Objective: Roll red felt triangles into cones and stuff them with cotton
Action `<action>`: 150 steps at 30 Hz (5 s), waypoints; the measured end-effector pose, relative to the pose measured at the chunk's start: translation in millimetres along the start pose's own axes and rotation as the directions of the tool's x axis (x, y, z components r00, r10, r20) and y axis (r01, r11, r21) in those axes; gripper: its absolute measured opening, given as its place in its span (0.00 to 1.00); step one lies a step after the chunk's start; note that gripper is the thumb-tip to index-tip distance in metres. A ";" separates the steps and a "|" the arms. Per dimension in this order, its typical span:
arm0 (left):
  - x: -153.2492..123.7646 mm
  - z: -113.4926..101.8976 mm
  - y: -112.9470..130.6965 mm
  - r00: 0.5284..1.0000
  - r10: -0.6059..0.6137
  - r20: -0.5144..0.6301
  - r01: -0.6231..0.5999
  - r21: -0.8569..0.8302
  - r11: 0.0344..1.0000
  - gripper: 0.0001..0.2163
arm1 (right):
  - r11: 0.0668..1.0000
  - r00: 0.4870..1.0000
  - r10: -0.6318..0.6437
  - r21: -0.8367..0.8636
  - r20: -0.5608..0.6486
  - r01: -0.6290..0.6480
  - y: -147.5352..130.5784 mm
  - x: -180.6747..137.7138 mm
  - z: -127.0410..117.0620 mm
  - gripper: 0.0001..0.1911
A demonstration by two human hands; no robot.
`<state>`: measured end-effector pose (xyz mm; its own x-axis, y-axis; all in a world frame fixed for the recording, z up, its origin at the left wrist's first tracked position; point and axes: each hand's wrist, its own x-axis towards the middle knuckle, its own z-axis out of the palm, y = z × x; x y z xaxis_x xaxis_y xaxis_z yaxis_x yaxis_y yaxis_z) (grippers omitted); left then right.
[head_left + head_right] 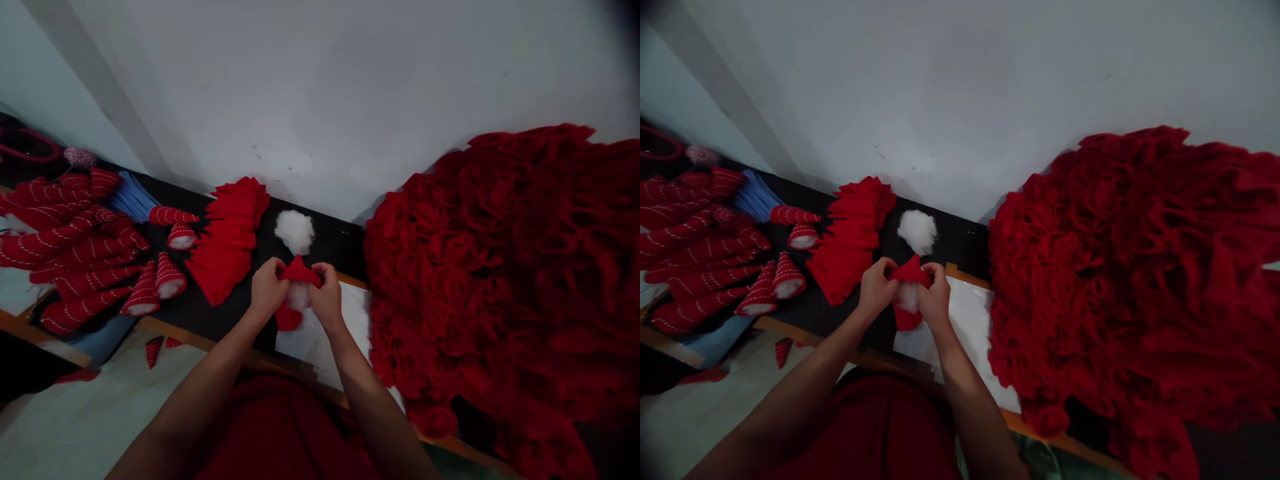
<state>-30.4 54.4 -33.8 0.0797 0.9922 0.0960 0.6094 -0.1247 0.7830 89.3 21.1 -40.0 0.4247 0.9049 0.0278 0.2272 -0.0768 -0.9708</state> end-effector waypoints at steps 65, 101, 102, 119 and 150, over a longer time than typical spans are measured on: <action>-4.8 -10.1 9.2 0.717 -0.250 0.650 0.536 -0.744 -0.398 0.11 | 0.885 0.903 -0.399 -0.190 0.159 0.425 -16.2 -21.8 10.8 0.13; -11.2 -14.5 18.0 0.666 -0.241 0.706 0.588 -0.696 -0.413 0.12 | 0.897 0.906 -0.420 -0.127 0.055 0.424 -29.3 -36.3 5.3 0.10; -11.4 -14.3 19.1 0.663 -0.236 0.711 0.590 -0.690 -0.419 0.12 | 0.890 0.901 -0.429 -0.140 0.064 0.434 -27.7 -36.6 7.1 0.09; -17.4 -3.7 25.3 0.650 -0.397 0.648 0.537 -0.761 -0.363 0.07 | 0.932 0.948 -0.316 -0.195 -0.028 0.305 -22.9 -34.6 20.1 0.10; -20.2 -19.6 -2.8 0.772 -0.261 0.580 0.538 -0.814 -0.221 0.10 | 0.988 0.984 -0.097 0.135 0.149 0.077 -9.6 -34.0 17.9 0.13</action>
<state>-49.2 34.8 -25.9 0.3605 0.7957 -0.4867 -0.7337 0.5641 0.3788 57.0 -1.4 -35.8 0.2652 0.9604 0.0858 0.1385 0.0501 -0.9891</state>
